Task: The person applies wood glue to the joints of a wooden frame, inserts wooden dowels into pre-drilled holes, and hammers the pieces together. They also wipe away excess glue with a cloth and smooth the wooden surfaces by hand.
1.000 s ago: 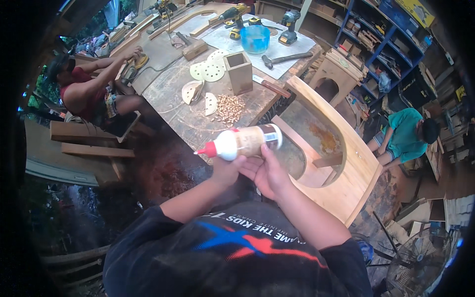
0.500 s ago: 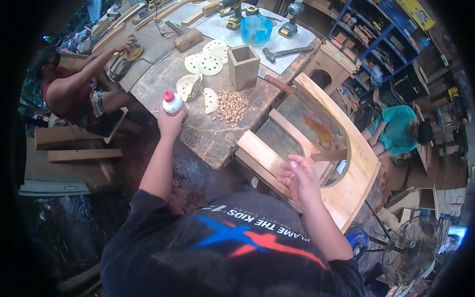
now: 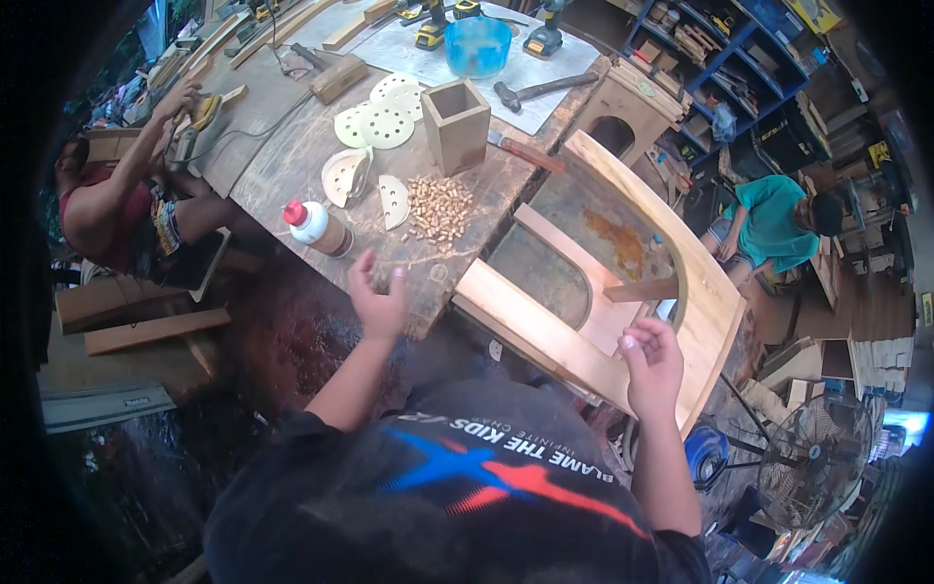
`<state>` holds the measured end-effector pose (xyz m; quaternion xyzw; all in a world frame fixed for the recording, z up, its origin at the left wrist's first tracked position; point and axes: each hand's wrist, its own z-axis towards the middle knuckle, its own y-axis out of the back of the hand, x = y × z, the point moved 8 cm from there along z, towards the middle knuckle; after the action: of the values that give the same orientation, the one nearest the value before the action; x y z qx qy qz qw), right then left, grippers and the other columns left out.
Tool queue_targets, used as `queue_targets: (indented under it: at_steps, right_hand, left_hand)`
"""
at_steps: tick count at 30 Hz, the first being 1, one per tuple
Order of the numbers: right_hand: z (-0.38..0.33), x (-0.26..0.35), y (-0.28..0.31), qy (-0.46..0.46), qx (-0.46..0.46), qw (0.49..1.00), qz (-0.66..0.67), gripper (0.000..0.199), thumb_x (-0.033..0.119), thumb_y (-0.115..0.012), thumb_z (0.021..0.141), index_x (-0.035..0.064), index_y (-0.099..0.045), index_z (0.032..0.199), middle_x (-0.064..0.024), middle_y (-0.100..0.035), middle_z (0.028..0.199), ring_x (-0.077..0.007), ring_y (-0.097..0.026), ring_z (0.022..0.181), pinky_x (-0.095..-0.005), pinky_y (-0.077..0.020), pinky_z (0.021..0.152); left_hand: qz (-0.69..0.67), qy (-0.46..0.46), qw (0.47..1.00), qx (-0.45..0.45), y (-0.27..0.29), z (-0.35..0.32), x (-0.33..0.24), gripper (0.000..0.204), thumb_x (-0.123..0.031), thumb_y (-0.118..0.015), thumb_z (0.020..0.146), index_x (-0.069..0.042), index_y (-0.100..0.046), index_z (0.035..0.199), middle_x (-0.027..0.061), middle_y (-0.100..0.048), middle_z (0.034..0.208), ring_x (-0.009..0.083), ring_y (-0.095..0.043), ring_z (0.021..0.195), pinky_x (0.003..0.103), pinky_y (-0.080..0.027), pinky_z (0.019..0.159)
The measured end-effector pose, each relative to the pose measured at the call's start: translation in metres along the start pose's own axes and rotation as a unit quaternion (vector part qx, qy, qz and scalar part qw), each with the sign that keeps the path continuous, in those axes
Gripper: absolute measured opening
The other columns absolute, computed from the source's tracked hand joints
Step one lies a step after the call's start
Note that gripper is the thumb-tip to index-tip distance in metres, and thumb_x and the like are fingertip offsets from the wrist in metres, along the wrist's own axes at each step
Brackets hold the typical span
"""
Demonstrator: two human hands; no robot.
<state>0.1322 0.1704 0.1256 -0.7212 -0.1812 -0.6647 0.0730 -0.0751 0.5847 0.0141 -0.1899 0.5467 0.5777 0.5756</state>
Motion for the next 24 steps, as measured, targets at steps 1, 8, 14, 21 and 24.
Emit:
queue_targets:
  at_steps: [1, 8, 14, 21, 24]
  right_hand:
    - [-0.002, -0.011, 0.001, 0.003, -0.002, 1.000, 0.000, 0.033, 0.005, -0.072, 0.097, 0.0022, -0.059, 0.127, -0.0082, -0.068, 0.107, -0.0163, -0.067, 0.095, -0.0305, -0.0550, 0.087]
    - [-0.016, -0.033, -0.047, 0.067, -0.013, 0.948, -0.311, 0.038, 0.019, -0.081, 0.088, -0.0007, -0.065, 0.118, -0.0137, -0.071, 0.104, -0.0276, -0.069, 0.097, -0.0398, -0.0536, 0.091]
    - [-0.020, -0.032, -0.072, 0.077, 0.014, 0.900, -0.428, 0.053, 0.033, -0.084, 0.081, 0.0005, -0.066, 0.119, -0.0192, -0.070, 0.107, -0.0390, -0.067, 0.097, -0.0486, -0.0521, 0.088]
    - [-0.013, -0.026, -0.079, 0.150, 0.052, 0.865, -0.477, 0.051, 0.035, -0.084, 0.080, 0.0012, -0.067, 0.114, -0.0171, -0.069, 0.103, -0.0364, -0.066, 0.089, -0.0462, -0.0507, 0.080]
    - [-0.011, -0.025, -0.080, 0.158, 0.066, 0.863, -0.475, 0.050, 0.035, -0.083, 0.081, 0.0011, -0.067, 0.113, -0.0165, -0.069, 0.101, -0.0355, -0.066, 0.087, -0.0456, -0.0502, 0.079]
  left_hand:
    - [-0.002, -0.002, 1.000, 0.000, -0.009, 0.007, -0.009, 0.070, -0.021, -0.083, 0.085, 0.000, -0.051, 0.143, 0.0192, -0.059, 0.128, 0.0365, -0.056, 0.124, 0.046, -0.042, 0.112]
    - [-0.063, -0.110, 0.990, 0.063, -0.087, 0.115, -0.092, 0.082, -0.024, -0.090, 0.077, 0.002, -0.050, 0.143, 0.0217, -0.054, 0.145, 0.0340, -0.051, 0.137, 0.045, -0.040, 0.117]
    - [-0.117, -0.041, 0.978, 0.167, -0.144, 0.217, -0.062, 0.114, -0.036, -0.100, 0.060, 0.001, -0.042, 0.150, 0.0232, -0.055, 0.145, 0.0363, -0.055, 0.135, 0.047, -0.045, 0.115]
    - [-0.105, -0.203, 0.961, 0.155, -0.135, 0.167, -0.064, 0.108, -0.034, -0.104, 0.057, -0.001, -0.046, 0.142, 0.0174, -0.061, 0.133, 0.0287, -0.063, 0.127, 0.041, -0.052, 0.109]
    - [-0.165, -0.246, 0.947, 0.127, -0.132, 0.164, -0.064, 0.110, -0.035, -0.105, 0.057, 0.000, -0.045, 0.143, 0.0175, -0.061, 0.135, 0.0287, -0.065, 0.124, 0.040, -0.054, 0.106]
